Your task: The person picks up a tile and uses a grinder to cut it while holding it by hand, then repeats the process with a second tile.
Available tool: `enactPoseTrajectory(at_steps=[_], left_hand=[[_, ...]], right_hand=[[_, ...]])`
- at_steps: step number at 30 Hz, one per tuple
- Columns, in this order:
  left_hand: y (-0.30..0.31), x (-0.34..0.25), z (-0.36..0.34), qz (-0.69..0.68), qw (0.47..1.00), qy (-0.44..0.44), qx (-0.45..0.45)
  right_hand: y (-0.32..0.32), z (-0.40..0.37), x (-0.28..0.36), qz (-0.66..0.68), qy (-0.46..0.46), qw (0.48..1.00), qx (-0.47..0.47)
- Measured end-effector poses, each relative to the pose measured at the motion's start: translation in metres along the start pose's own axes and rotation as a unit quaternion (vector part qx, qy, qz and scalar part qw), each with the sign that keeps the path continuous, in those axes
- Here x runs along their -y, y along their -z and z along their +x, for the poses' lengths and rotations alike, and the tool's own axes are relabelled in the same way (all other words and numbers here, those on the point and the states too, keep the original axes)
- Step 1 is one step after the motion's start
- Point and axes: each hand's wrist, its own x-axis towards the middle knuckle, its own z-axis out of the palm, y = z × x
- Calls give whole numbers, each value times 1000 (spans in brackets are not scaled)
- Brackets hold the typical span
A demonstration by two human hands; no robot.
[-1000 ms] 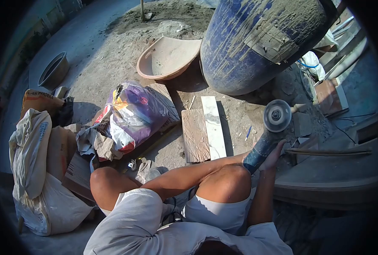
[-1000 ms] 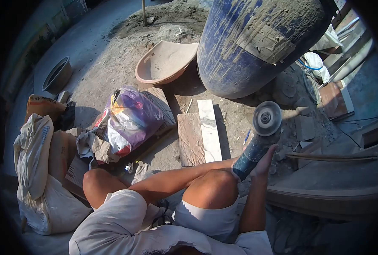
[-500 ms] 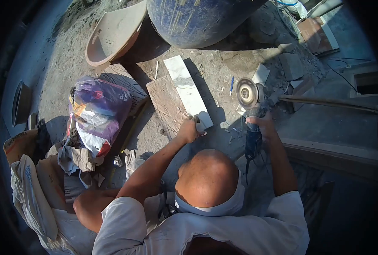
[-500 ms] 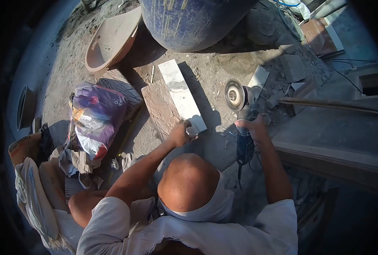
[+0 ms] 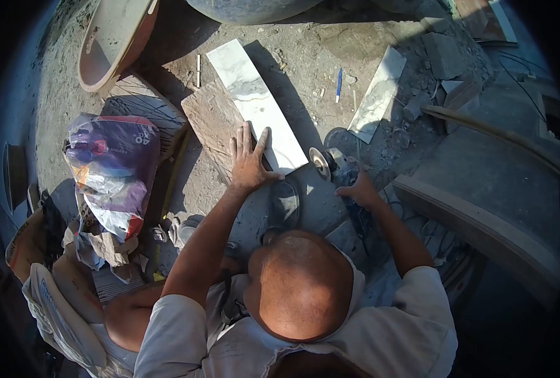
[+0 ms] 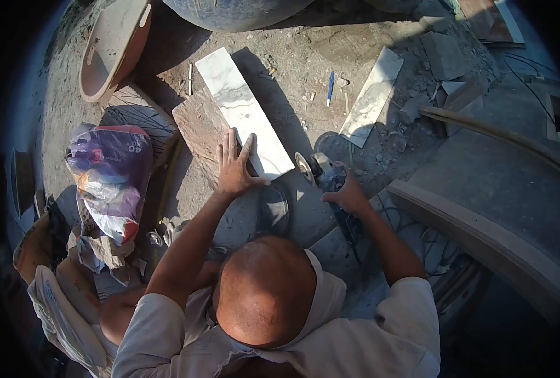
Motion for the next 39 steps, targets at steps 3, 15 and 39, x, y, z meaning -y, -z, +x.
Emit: enactPoseTrajectory(at_steps=[3,15,39], left_hand=[[-2,1,0,0,1000,4,0],[3,-4,1,4,999,30,15],[2,-4,1,-3,1000,24,4]], right_hand=[[-6,0,-4,6,-23,1000,0],[-14,-4,-5,21,-17,1000,-1],[-9,-9,8,22,-3,1000,13]])
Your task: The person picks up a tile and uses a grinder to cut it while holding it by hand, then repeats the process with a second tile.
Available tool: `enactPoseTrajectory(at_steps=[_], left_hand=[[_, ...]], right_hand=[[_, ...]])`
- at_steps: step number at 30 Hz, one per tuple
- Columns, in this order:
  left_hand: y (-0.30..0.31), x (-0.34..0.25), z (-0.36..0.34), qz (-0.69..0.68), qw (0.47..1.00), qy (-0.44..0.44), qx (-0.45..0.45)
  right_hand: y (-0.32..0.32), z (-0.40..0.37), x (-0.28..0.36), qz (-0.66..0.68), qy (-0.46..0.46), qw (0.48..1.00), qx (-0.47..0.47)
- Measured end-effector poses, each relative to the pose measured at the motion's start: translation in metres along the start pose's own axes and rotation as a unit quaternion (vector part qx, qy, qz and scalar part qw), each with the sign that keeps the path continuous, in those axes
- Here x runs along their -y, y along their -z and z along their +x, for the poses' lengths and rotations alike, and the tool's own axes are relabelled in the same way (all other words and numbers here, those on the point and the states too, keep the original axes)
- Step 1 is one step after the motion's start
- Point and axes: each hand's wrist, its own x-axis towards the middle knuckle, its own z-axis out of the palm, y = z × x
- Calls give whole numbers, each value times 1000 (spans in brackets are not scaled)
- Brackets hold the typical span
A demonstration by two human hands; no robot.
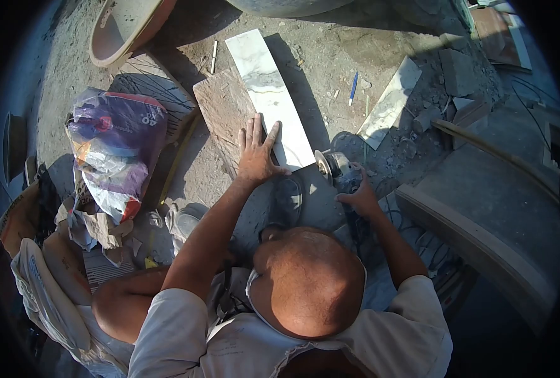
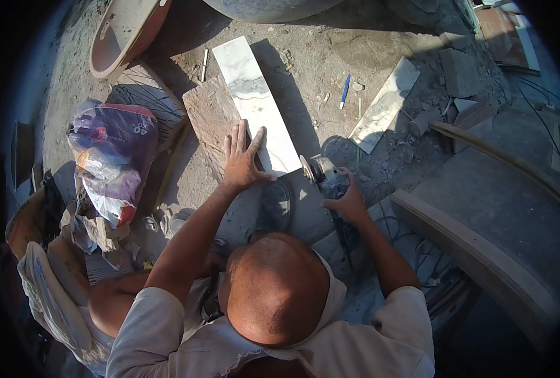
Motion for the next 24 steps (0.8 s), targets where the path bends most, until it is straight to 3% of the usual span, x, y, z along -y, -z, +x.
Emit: enactPoseTrajectory(at_steps=[10,16,18,20,22,23,24], left_hand=[[3,-2,0,9,999,16,27],[9,-8,-5,27,999,12,31],[14,-21,-12,113,986,-66,102],[-7,-28,-13,163,974,-79,136],[-69,-10,-8,229,962,-128,-80],[-58,-21,-12,140,980,-134,-54],[-61,-22,-14,142,979,-137,-55]], right_hand=[[1,7,-8,29,12,999,5],[17,29,44,60,-15,997,-37],[23,50,61,149,26,988,-5],[25,73,75,173,45,984,3],[28,100,92,215,79,973,19],[29,110,101,217,81,973,16],[29,118,112,207,75,976,5]])
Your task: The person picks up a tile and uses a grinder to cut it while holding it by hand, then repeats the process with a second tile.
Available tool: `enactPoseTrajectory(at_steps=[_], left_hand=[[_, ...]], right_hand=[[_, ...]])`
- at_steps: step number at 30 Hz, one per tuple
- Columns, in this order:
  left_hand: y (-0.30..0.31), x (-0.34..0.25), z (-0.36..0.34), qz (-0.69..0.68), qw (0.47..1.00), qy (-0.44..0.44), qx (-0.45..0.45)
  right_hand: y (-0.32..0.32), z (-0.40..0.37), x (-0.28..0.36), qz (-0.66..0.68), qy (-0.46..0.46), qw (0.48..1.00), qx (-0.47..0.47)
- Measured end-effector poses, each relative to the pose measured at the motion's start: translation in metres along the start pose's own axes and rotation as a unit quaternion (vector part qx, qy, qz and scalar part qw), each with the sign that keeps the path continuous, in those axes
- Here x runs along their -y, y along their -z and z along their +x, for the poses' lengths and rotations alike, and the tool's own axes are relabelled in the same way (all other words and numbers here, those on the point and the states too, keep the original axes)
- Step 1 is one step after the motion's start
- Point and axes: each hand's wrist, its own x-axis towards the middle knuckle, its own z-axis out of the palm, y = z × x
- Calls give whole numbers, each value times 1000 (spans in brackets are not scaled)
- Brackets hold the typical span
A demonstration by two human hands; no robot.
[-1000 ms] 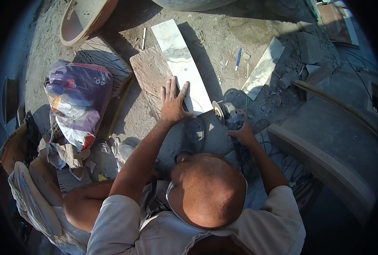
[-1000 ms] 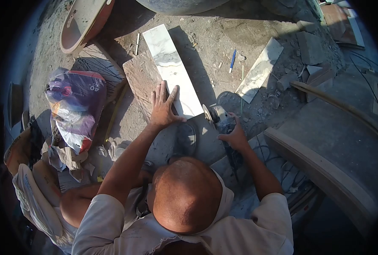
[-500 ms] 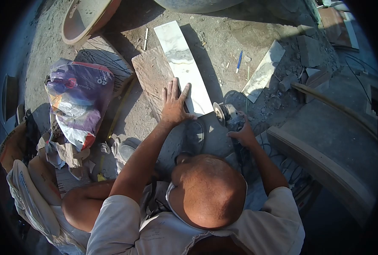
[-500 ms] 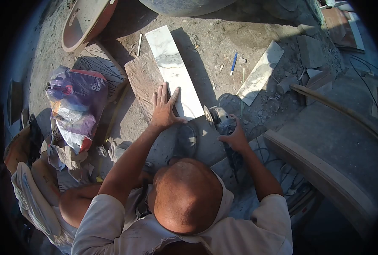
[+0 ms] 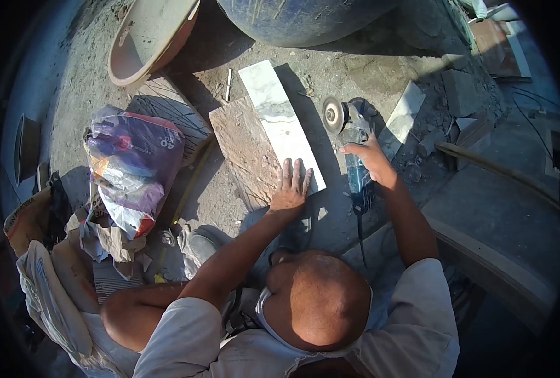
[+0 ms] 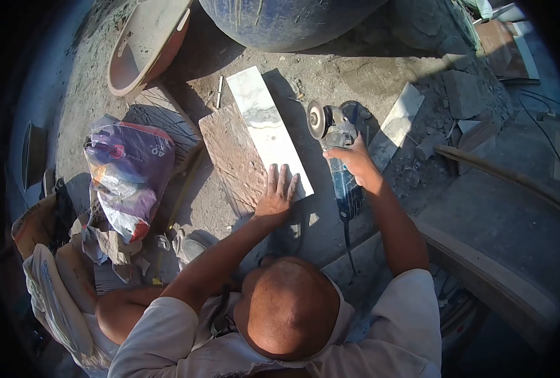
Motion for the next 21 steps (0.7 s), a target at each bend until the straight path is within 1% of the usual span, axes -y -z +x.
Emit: enactPoseTrajectory(at_steps=[2,4,5,6,7,8,9,10,11,12,13,14,15,16,17,18,19,20,21], left_hand=[[-10,-2,-5,65,998,-17,-11],[-11,-2,-10,76,996,-26,-25],[-8,-3,-14,88,996,-31,-3],[-5,-4,-17,101,994,-36,18],[-2,-5,-22,112,993,-43,21],[1,-7,-26,117,992,-45,19],[2,-9,-30,75,996,-50,-1],[3,-12,-33,33,998,-56,-22],[-1,-11,-35,84,995,-47,-11],[6,-9,-32,87,995,-46,-13],[16,-7,-28,0,1000,-24,-3],[24,-5,-26,-88,996,0,11],[20,9,-17,-53,999,2,-7],[53,18,0,-75,996,37,29],[64,34,17,-48,996,75,31],[74,52,34,-24,995,95,30],[77,69,50,-20,989,131,60],[81,85,61,-23,990,131,53],[84,95,70,-18,987,134,83]], right_hand=[[-7,17,17,-8,-2,1000,-14],[-15,29,36,-12,-36,999,-2],[-20,32,45,-48,-28,998,-15],[-26,37,49,-45,-23,999,-16],[-32,43,53,-56,-22,998,-26],[-35,50,57,-67,-20,997,-35],[-38,59,57,-62,-22,998,-16],[-40,67,56,-60,-18,998,-16],[-43,75,55,-70,-18,997,-11],[-48,82,55,-82,-19,996,-5],[-54,87,54,-109,-10,993,-37],[-55,93,54,-108,-10,993,-36],[-56,96,58,-113,-12,993,-19],[-58,98,61,-119,-16,993,-2],[-61,99,63,-120,-19,993,-1],[-65,100,66,-131,-24,991,-14],[-67,102,70,-142,-27,989,-29],[-67,107,70,-144,-26,989,-28],[-69,112,67,-147,-20,989,-24]])
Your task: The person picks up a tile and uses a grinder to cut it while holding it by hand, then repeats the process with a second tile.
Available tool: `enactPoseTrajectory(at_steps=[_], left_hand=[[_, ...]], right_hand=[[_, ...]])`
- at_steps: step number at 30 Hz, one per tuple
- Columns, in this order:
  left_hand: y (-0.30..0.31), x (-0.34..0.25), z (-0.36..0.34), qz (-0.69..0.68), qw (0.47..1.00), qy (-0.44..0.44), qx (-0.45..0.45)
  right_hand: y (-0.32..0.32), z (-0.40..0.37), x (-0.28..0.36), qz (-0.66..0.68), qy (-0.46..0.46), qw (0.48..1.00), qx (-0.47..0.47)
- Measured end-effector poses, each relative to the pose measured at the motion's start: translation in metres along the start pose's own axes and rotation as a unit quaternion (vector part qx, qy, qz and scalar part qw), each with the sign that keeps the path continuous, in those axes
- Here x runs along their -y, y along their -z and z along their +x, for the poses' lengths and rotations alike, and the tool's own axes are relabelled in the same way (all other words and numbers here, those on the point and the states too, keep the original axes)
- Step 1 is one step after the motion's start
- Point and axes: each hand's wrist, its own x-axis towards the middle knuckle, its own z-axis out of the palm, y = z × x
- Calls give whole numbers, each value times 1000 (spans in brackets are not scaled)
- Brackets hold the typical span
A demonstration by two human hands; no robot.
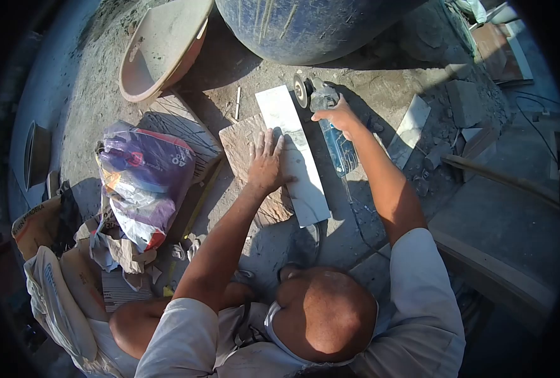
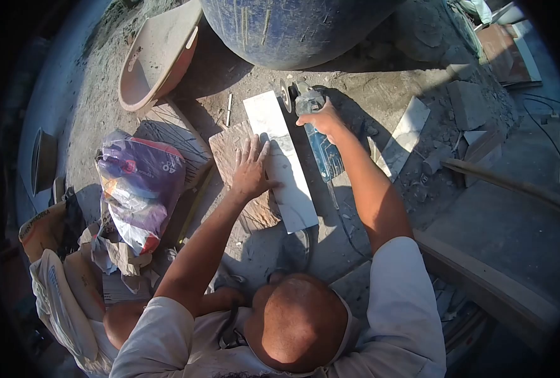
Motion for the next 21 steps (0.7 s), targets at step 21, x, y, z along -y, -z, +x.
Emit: enactPoseTrajectory(at_steps=[21], left_hand=[[12,-2,16,-28,997,48,47]], right_hand=[[-11,27,17,-44,12,999,16]])
